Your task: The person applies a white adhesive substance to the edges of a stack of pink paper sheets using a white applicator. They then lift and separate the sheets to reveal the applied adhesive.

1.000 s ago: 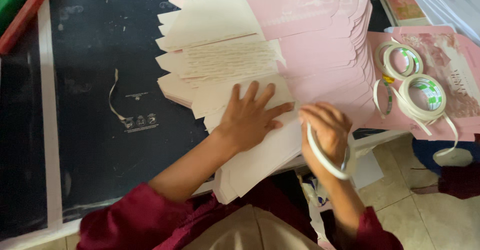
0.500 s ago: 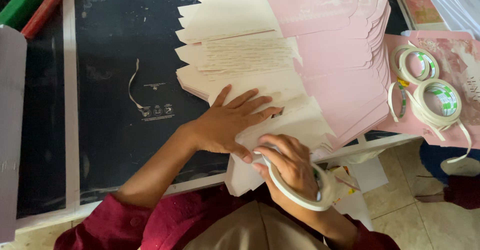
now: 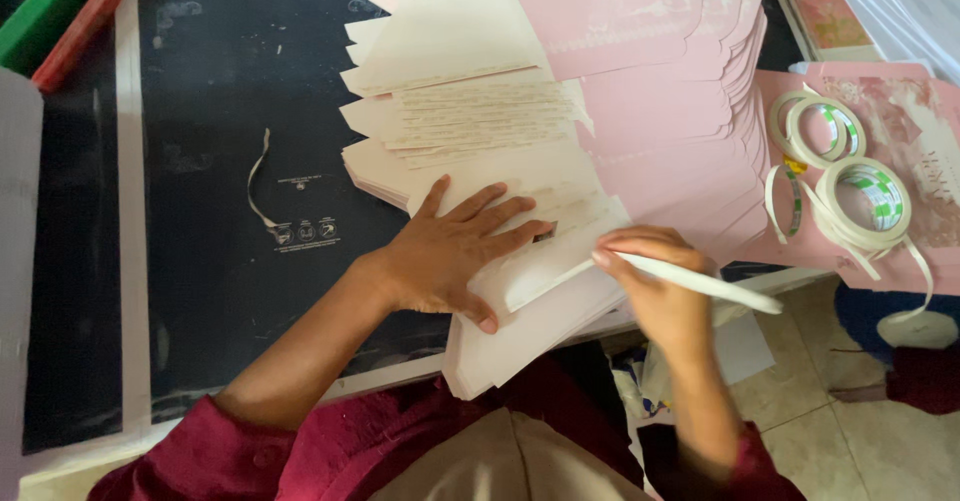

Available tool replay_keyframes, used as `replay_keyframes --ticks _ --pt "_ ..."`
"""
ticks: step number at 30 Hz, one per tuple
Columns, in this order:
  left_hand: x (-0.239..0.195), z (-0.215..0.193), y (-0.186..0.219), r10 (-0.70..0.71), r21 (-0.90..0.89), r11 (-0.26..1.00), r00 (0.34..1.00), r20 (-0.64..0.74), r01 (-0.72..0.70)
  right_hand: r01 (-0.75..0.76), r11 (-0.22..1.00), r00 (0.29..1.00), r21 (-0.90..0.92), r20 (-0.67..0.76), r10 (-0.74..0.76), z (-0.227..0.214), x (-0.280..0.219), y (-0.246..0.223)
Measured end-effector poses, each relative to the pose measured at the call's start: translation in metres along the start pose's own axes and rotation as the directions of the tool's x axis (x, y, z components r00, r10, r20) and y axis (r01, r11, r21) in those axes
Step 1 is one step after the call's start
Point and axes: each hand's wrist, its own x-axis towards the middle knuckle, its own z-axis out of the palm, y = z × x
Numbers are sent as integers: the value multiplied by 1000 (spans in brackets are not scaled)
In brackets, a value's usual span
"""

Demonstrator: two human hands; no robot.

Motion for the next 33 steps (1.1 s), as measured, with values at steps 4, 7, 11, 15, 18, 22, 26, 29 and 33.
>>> replay_keyframes --ticks 4,7,11,15,18,22,26,29,33 --pt "4 -1 2 -9 43 999 1000 15 8 294 916 948 -272 -37 -316 17 0 -12" --pt "12 -3 12 -28 110 994 1000 9 26 166 812 968 -560 -67 -244 22 -9 -6" --pt "35 13 35 -95 181 978 992 -80 108 246 803 969 -543 115 -219 -1 -6 1" --pt "37 16 38 -96 202 973 989 -110 117 1 1000 929 -4 371 0 -70 12 5" --pt "39 25 32 -33 258 963 981 -189 82 214 971 961 -102 200 -191 -75 25 23" --pt "38 20 40 -37 262 963 991 -126 69 182 958 982 -223 -6 -188 -50 20 56" --pt "43 24 42 -76 297 948 989 -130 112 234 882 948 -409 -106 -300 -38 12 59" --pt "58 34 42 -94 334 930 979 -183 152 266 867 938 -421 -96 -334 -34 3 46" --pt "67 17 56 -154 350 912 970 -189 213 239 954 969 -179 -25 -247 -28 -19 -19"
